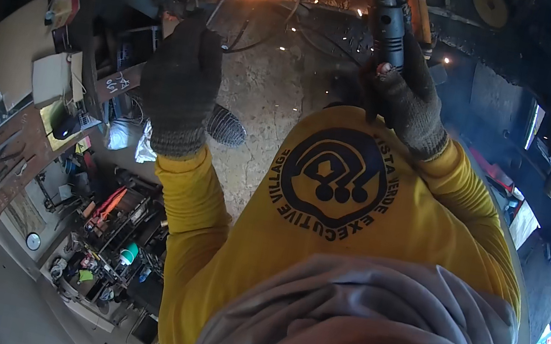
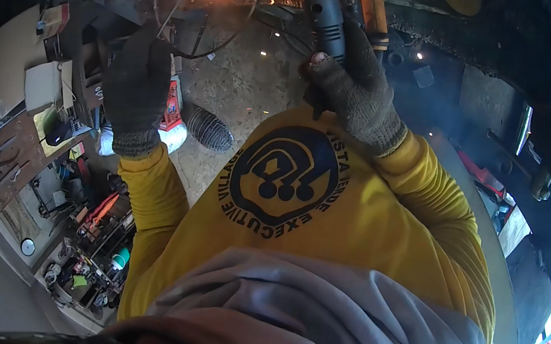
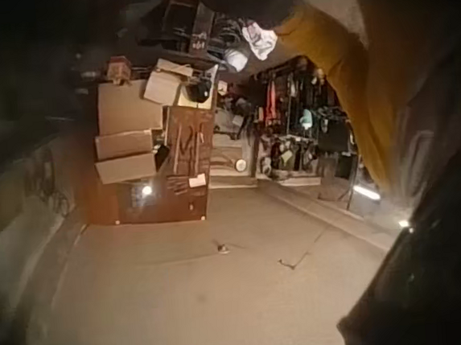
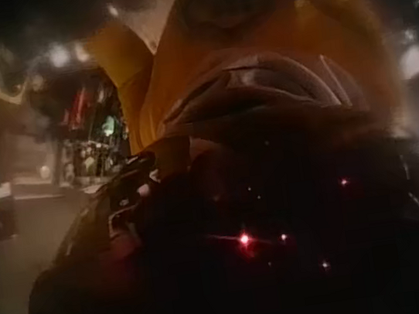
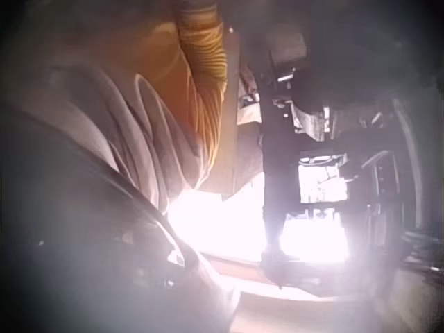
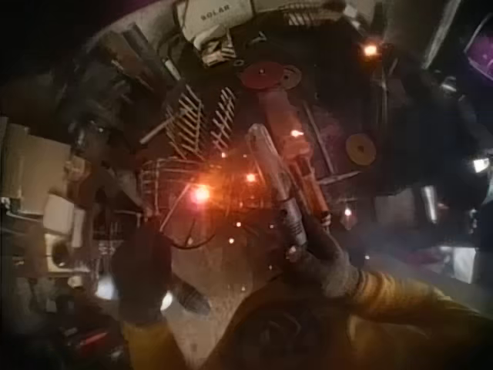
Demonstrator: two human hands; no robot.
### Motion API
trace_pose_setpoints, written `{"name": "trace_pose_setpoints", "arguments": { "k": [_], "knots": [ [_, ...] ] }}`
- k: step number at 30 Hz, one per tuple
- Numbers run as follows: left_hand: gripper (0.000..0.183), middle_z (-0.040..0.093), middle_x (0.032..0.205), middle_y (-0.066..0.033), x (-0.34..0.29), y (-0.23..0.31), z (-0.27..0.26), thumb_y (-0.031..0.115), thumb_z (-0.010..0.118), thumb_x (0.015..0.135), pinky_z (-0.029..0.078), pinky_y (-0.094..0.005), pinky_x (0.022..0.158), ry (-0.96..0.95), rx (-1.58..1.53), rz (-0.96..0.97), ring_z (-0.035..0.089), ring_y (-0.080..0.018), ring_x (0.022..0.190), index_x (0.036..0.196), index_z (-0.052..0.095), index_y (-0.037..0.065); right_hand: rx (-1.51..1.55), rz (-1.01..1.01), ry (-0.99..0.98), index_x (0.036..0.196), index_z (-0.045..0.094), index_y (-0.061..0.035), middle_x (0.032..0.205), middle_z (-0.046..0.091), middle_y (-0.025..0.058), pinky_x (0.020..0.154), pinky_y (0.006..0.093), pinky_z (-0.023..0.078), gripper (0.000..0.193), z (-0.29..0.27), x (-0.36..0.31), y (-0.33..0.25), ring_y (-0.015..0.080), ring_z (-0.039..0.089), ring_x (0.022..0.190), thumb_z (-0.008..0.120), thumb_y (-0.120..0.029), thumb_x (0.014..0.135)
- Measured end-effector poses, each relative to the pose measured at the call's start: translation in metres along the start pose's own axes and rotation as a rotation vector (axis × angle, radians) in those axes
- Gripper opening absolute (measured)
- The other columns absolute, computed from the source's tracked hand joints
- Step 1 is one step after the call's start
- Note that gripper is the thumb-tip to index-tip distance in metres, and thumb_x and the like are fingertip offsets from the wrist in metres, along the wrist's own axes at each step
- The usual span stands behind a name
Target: The person uses an angle grinder to smooth the edges of metal bars, سپس welds pieces together to construct a spherical wire cage on a workbench.
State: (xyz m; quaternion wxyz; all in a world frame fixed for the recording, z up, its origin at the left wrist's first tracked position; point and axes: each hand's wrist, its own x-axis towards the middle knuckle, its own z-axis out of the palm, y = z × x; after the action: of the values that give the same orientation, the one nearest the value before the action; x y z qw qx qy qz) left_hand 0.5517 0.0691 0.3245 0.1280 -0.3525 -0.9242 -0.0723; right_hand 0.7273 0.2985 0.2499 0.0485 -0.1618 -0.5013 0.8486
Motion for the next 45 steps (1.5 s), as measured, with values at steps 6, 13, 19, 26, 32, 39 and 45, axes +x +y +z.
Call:
{"name": "trace_pose_setpoints", "arguments": {
  "k": [6,13,19,26,32,39,45],
  "knots": [
    [0.024,0.072,0.09,-0.0122,0.002,-0.006,0.008,0.024,0.066,0.091,0.058,-0.0411,0.064,0.013,0.098,0.043,0.072,-0.0305,0.075,0.114,0.069,0.018,0.002,0.07,-0.002,0.152,0.029,-0.0052,0.09,0.058,0.0064,0.055,0.0237,0.048,0.068,0.002,-0.005,-0.004,0.0111,0.056,0.066,0.062,-0.034,0.1],
    [0.023,0.072,0.097,-0.0141,0.005,0.026,-0.034,0.023,0.064,0.092,0.057,-0.0427,0.072,-0.14,0.145,-0.08,0.072,-0.0334,0.084,0.113,0.068,0.014,-0.065,0.038,0.001,0.157,0.025,-0.0057,0.099,0.066,0.0083,0.066,0.0266,0.055,0.073,-0.008,-0.012,0.001,0.0104,0.063,0.073,0.063,-0.028,0.099],
    [0.026,0.069,0.091,-0.0095,-0.05,0.031,-0.022,0.018,0.061,0.097,0.054,-0.0312,0.062,-0.073,-0.608,-0.383,0.066,-0.0185,0.07,0.119,0.063,0.005,-0.152,-0.15,-0.052,0.154,0.027,0.0027,0.098,0.067,0.0117,0.06,0.0261,0.054,0.082,0.006,-0.014,0.0,0.0114,0.064,0.069,0.067,-0.038,0.096],
    [0.027,0.062,0.104,-0.0145,-0.097,0.078,0.044,0.017,0.053,0.103,0.053,-0.0369,0.074,0.032,-1.043,-0.359,0.062,-0.0245,0.087,0.125,0.055,0.001,-0.432,-0.578,-0.256,0.132,0.055,0.003,0.102,0.069,0.0221,0.077,0.0406,0.057,0.07,0.062,0.01,0.014,0.0335,0.07,0.085,0.056,-0.057,0.096],
    [0.046,0.062,0.106,-0.0161,-0.125,0.045,0.097,0.041,0.047,0.103,0.05,-0.0369,0.077,0.216,-0.823,-0.276,0.064,-0.0307,0.092,0.118,0.056,-0.001,-0.808,-0.605,-0.315,0.126,0.06,-0.0031,0.116,0.064,0.0243,0.088,0.0456,0.054,0.066,0.084,0.006,0.03,0.0382,0.062,0.112,0.052,-0.061,0.095],
    [0.044,0.06,0.093,-0.0103,-0.127,0.047,0.084,0.045,0.057,0.098,0.051,-0.0333,0.07,0.377,-0.834,-0.375,0.062,-0.0231,0.082,0.11,0.054,0.002,-1.013,-0.676,-0.127,0.126,0.063,-0.0009,0.098,0.07,0.021,0.071,0.0392,0.059,0.055,0.032,-0.009,-0.011,0.0313,0.072,0.081,0.06,-0.047,0.096],
    [0.056,0.055,0.092,-0.0079,-0.125,0.022,0.074,0.054,0.061,0.093,0.052,-0.0333,0.06,0.338,-1.529,-0.634,0.058,-0.0179,0.08,0.116,0.05,0.004,-1.043,-0.428,0.301,0.126,0.062,0.0,0.088,0.072,0.0165,0.077,0.0344,0.056,0.045,-0.032,0.012,-0.037,0.0267,0.072,0.082,0.064,-0.034,0.096]
  ]
}}
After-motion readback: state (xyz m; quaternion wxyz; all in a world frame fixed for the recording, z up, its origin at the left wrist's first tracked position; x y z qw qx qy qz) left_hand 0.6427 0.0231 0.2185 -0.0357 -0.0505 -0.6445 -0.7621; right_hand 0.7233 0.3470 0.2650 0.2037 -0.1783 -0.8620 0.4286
